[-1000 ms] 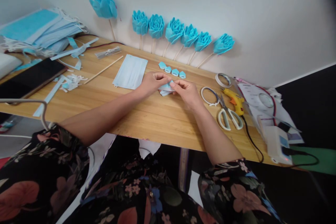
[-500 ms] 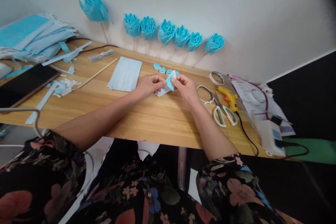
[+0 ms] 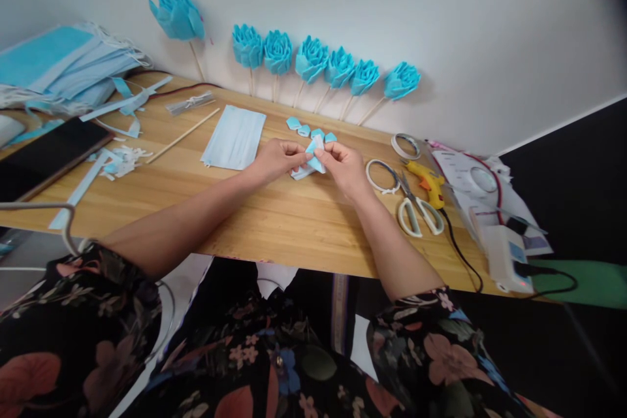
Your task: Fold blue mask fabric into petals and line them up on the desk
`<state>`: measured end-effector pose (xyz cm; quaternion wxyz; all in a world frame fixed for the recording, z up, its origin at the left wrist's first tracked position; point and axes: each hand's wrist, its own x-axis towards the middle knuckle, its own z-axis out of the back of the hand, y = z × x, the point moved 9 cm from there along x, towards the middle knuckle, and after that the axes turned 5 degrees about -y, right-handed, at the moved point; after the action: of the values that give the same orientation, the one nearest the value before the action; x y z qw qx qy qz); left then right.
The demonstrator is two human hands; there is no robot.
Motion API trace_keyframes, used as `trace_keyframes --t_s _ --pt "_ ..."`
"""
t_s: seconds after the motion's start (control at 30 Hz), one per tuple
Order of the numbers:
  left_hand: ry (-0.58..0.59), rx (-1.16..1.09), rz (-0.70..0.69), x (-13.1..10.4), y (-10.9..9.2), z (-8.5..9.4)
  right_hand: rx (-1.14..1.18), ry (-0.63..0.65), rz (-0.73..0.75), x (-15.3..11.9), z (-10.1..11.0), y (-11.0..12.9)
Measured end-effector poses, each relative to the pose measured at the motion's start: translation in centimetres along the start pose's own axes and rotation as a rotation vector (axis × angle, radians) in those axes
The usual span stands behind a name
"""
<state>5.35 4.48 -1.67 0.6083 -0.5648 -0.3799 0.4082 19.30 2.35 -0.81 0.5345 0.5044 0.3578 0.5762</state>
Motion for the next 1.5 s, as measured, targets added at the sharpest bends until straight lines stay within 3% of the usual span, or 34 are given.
trace_keyframes --t_s 0.2,0.4,0.87,1.17,1.37,1.5 --pt "-0.125 -0.048 -0.002 0.2 -0.1 1.3 0.025 -0.076 0.028 0.1 0.8 0.9" --pt "-0.165 -0.058 0.0 0.1 0.1 1.8 -0.011 -0.072 0.085 0.2 0.6 0.9" --pt "-0.142 -0.048 0.017 -0.2 -0.5 1.3 -0.131 -0.067 0.093 -0.1 0.6 1.3" --pt "-0.129 -0.028 0.016 -0.1 -0.3 1.2 0.019 -0.086 0.054 0.3 0.6 0.5" --pt "-0.094 0.008 -0.009 -0.2 -0.5 0.8 0.057 0.025 -0.04 0.1 -0.3 0.0" --pt "-0.079 -0.018 -0.002 -0.1 -0.5 0.7 0.019 -0.064 -0.014 0.0 0.4 0.5"
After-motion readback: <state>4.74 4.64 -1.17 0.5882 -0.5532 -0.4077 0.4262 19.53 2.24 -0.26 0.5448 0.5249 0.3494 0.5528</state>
